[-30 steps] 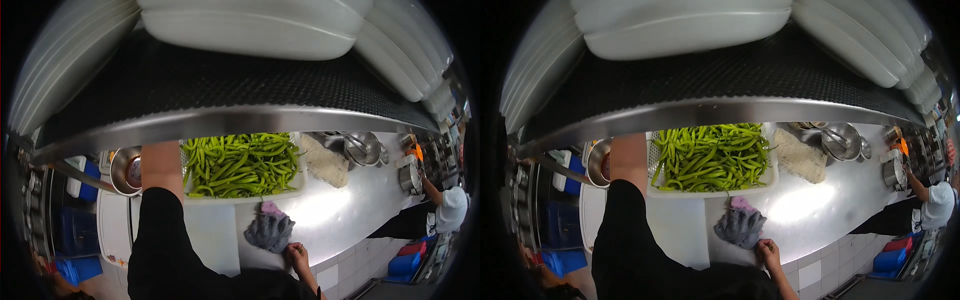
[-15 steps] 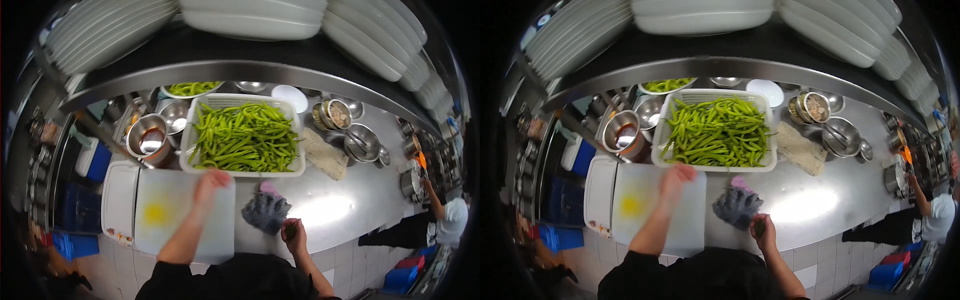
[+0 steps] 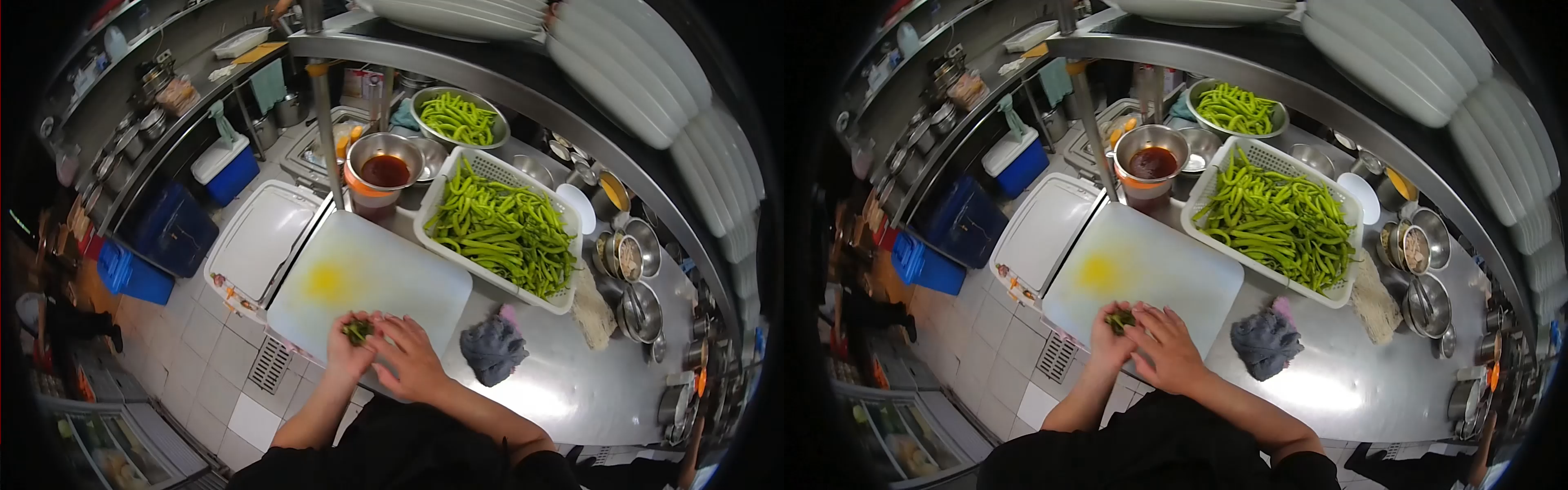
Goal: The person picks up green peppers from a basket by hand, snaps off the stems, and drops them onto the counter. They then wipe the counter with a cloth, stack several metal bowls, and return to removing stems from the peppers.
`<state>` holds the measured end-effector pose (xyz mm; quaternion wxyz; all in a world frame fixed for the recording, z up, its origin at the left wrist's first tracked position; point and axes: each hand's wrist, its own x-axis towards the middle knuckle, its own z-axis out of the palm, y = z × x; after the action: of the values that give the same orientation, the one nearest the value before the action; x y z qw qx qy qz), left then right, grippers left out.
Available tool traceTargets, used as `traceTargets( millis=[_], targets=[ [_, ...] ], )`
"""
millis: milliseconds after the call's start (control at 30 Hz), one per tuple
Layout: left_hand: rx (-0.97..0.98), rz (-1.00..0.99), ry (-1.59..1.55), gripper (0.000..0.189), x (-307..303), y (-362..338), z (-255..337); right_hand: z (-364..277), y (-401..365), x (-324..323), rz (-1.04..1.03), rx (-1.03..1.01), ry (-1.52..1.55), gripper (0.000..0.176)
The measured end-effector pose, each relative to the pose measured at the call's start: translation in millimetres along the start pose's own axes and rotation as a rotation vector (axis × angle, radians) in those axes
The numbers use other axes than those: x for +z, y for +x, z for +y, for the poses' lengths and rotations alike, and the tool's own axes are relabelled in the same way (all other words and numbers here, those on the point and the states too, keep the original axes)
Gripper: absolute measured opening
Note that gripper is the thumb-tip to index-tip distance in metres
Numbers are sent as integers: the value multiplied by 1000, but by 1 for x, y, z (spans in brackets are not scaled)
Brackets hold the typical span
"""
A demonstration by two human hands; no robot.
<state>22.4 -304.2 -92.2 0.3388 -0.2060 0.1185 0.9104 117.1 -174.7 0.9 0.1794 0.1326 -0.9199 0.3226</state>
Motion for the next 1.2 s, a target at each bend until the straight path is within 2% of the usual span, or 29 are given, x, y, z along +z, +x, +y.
traceTargets(
  millis=[100,167,200,233,267,300,333,367,400,433,500,533,600,667,700,733,800,867,1067,1133,1200],
  targets=[
    [120,-72,-92,23,15,9,65,15,-4,-3,-65,92,98,40],
    [308,-27,-101,24,42,29,114,28,-19,-4,0,169,77,33],
    [425,-78,-114,20,53,52,140,34,-28,-5,28,212,72,30],
    [540,16,-144,24,70,91,169,38,-38,-6,35,212,67,30],
    [500,-196,-4,24,75,130,206,42,-48,-8,75,276,60,27],
    [570,-201,138,41,108,173,230,45,-56,-8,115,343,53,25],
    [531,-76,350,70,154,198,243,46,-65,-9,118,352,50,25],
    [455,262,582,88,179,221,256,46,-74,-11,128,427,56,22],
    [448,265,578,88,182,231,263,47,-80,-12,140,496,57,19],
    [565,346,804,87,188,241,272,48,-85,-11,143,498,47,19],
    [782,514,1261,87,188,255,278,48,-107,-13,249,650,138,16],
    [890,588,1509,87,189,260,274,52,-121,-11,298,683,104,13],
    [1078,355,1439,81,159,256,246,59,-146,-7,387,892,249,14],
    [1047,214,1340,71,123,243,215,63,-163,-8,461,979,305,14],
    [1090,197,1421,62,108,232,195,66,-171,-10,426,991,238,15],
    [1054,218,1460,60,90,215,177,66,-180,-11,387,1007,174,16],
    [1030,101,1356,58,49,200,148,65,-188,-14,419,1011,204,17],
    [968,103,1409,54,44,143,100,63,-196,-13,439,1025,284,19],
    [920,-101,1617,44,-3,70,12,37,-253,-8,514,1023,308,20],
    [1024,-126,1893,42,-14,55,-9,24,-282,-8,518,1056,298,21],
    [1062,-153,1965,42,-22,42,-27,9,-315,-5,603,1088,350,21]
  ],
)
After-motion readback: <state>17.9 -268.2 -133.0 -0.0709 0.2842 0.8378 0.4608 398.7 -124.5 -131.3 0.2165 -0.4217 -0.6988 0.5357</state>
